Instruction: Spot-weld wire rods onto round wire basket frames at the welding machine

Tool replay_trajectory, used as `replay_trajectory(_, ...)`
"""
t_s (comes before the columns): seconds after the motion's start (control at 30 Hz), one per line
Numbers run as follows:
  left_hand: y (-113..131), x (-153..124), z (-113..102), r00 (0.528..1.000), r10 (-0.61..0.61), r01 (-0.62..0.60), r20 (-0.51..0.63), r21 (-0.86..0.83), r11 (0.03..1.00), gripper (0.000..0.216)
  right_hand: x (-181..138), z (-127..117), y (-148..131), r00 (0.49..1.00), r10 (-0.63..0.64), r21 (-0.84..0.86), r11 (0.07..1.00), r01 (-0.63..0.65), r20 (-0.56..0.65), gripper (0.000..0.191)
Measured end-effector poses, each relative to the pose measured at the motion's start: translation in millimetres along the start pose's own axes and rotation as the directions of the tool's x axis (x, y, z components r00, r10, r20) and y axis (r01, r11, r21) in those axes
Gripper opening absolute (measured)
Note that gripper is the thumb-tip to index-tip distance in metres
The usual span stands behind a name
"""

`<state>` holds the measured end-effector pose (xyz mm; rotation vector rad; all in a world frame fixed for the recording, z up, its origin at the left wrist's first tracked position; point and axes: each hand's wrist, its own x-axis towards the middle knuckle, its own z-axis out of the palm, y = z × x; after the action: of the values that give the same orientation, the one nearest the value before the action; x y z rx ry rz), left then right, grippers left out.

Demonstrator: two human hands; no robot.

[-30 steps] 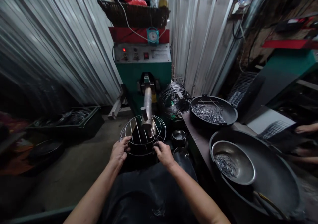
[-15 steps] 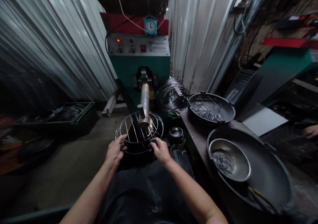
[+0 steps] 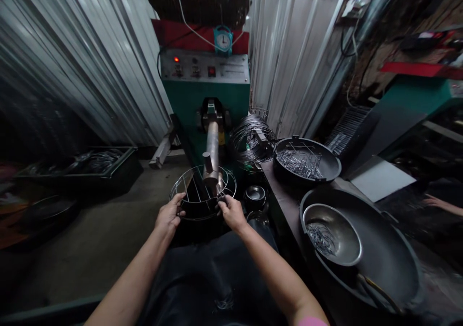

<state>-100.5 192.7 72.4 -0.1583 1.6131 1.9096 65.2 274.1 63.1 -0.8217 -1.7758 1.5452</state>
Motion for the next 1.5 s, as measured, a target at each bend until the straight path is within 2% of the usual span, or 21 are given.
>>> replay_trajectory(0.13,-2.5,-1.3,-0.4,1.0,-0.009,0.009,-0.026,-0.014,1.0,0.038,0.2,0.3,0.2,1.0,0.007,0.029,1.0,-0.007,0.012,0.012)
replay_trajectory(0.23,-5.1,-3.9,-1.2,0.998,-0.025,0.023,-0.064,-0.027,0.999,0.037,-9.7,-9.2,1.7,0.998,0.029,0.082,0.996,-0.025,-0.047,0.02)
replay_trajectory(0.4,-7.3,-16.4,-3.2,0.994,-0.016,0.012,-0.109,-0.041,0.999,0.033,-53.9,-54.7,29.7,0.966,0.137,0.115,0.987,-0.113,-0.218,0.036)
replay_trajectory(0.57,-9.6,-28.4,-5.8,0.988,0.011,-0.015,-0.155,-0.025,1.0,0.032,-108.4,-93.0,76.4,0.916,0.311,-0.022,0.945,-0.327,-0.255,0.04)
replay_trajectory(0.63,-10.9,-31.4,-5.6,0.986,0.009,-0.013,-0.164,-0.024,1.0,0.031,-124.5,-97.5,87.9,0.922,0.285,-0.126,0.937,-0.325,-0.26,0.039)
replay_trajectory(0.8,-15.3,-41.8,-5.8,0.979,-0.026,0.008,-0.201,-0.09,0.996,0.034,-151.7,-93.0,93.1,0.964,0.034,-0.347,0.929,-0.128,-0.264,0.03)
replay_trajectory(0.9,-15.0,-47.3,-13.5,0.989,-0.061,0.05,-0.133,-0.088,0.995,0.034,-161.4,-90.5,91.4,0.963,-0.017,-0.395,0.914,-0.095,-0.27,0.028)
replay_trajectory(1.0,-5.7,-41.7,-29.7,0.985,-0.165,0.165,-0.045,-0.009,0.986,0.038,-163.3,-93.7,93.3,0.95,0.003,-0.364,0.923,-0.124,-0.314,0.025)
replay_trajectory(1.13,18.9,-14.0,-54.3,0.96,-0.28,0.274,0.011,0.177,0.945,0.041,-156.4,-101.2,99.1,0.929,0.194,-0.193,0.945,-0.263,-0.316,0.028)
replay_trajectory(1.2,29.9,-0.3,-63.2,0.962,-0.27,0.247,0.045,0.279,0.928,0.043,-152.3,-102.8,100.6,0.909,0.299,-0.1,0.935,-0.339,-0.291,0.032)
replay_trajectory(1.27,36.5,7.9,-68.4,0.968,-0.234,0.183,0.091,0.379,0.907,0.046,-149.6,-102.3,100.2,0.897,0.337,-0.063,0.928,-0.368,-0.285,0.035)
replay_trajectory(1.37,38.8,10.5,-70.0,0.969,-0.207,0.132,0.133,0.429,0.894,0.051,-148.3,-99.7,98.1,0.904,0.293,-0.127,0.93,-0.346,-0.312,0.036)
replay_trajectory(1.5,37.1,8.4,-63.4,0.966,-0.209,0.158,0.155,0.292,0.943,0.049,-149.1,-98.5,100.3,0.924,0.181,-0.287,0.915,-0.283,-0.336,0.032)
